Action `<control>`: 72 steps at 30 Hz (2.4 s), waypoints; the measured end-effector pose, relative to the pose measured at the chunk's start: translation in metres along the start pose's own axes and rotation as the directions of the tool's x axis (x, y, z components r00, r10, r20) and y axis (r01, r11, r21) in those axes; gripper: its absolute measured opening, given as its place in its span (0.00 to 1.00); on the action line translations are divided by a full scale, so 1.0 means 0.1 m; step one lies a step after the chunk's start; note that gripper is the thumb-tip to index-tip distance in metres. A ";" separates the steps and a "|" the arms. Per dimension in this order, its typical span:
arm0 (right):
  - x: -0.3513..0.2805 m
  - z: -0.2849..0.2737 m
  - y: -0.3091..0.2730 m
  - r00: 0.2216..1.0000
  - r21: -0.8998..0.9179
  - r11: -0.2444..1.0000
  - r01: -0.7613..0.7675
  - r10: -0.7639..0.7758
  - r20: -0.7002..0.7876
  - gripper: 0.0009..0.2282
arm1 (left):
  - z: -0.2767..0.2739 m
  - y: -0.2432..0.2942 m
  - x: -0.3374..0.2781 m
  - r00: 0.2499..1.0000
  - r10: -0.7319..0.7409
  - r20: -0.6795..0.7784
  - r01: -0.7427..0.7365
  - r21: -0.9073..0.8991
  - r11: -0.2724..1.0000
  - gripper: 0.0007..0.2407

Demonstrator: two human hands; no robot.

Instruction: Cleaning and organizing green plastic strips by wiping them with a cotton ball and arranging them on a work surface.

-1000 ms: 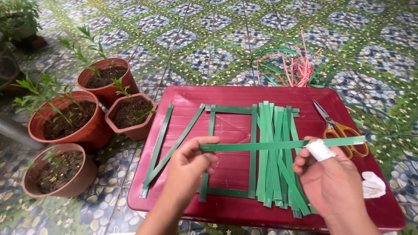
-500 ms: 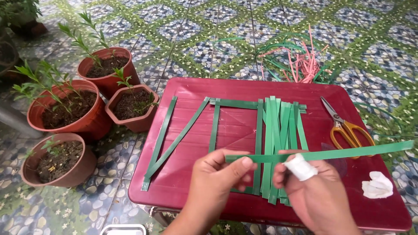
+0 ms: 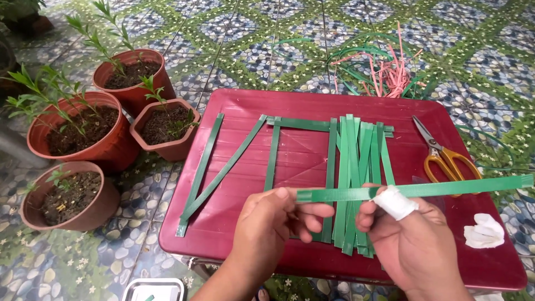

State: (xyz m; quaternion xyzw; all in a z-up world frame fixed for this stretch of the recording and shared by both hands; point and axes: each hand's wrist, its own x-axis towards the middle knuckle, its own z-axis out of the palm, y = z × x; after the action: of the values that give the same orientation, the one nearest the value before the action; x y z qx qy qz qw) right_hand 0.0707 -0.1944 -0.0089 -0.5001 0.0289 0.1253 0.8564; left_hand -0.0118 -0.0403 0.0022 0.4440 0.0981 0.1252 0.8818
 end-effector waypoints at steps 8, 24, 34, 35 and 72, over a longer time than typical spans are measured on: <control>0.00 0.02 -0.02 0.999 0.014 1.000 -0.026 0.026 -0.035 0.03 | 0.00 -0.01 0.01 1.000 -0.012 -0.027 0.013 0.026 1.000 0.11; 0.03 0.11 -0.19 0.997 -0.012 0.999 0.038 -0.039 -0.060 0.07 | -0.20 0.04 0.15 0.935 0.022 -0.353 0.038 0.162 0.986 0.07; 0.16 -0.08 -0.16 0.986 0.025 0.995 0.092 -0.088 -0.139 0.02 | -0.19 0.20 0.16 0.919 0.098 -0.383 -0.051 0.131 0.990 0.06; 0.17 -0.10 -0.14 0.989 0.021 0.993 0.114 -0.112 -0.093 0.01 | -0.14 0.19 0.16 0.915 0.106 -0.388 -0.042 0.169 0.985 0.02; -0.05 0.28 -0.40 0.983 -0.849 0.507 -0.149 0.166 -0.074 0.09 | -0.20 0.10 0.16 0.942 0.243 -0.230 -0.014 0.700 0.714 0.04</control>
State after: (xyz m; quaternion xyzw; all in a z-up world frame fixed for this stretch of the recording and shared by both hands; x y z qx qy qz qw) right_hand 0.0739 -0.1897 0.0399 -0.8483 0.0019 0.2052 0.4882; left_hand -0.0039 -0.0144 -0.0027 0.7202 0.2412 0.2086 0.6162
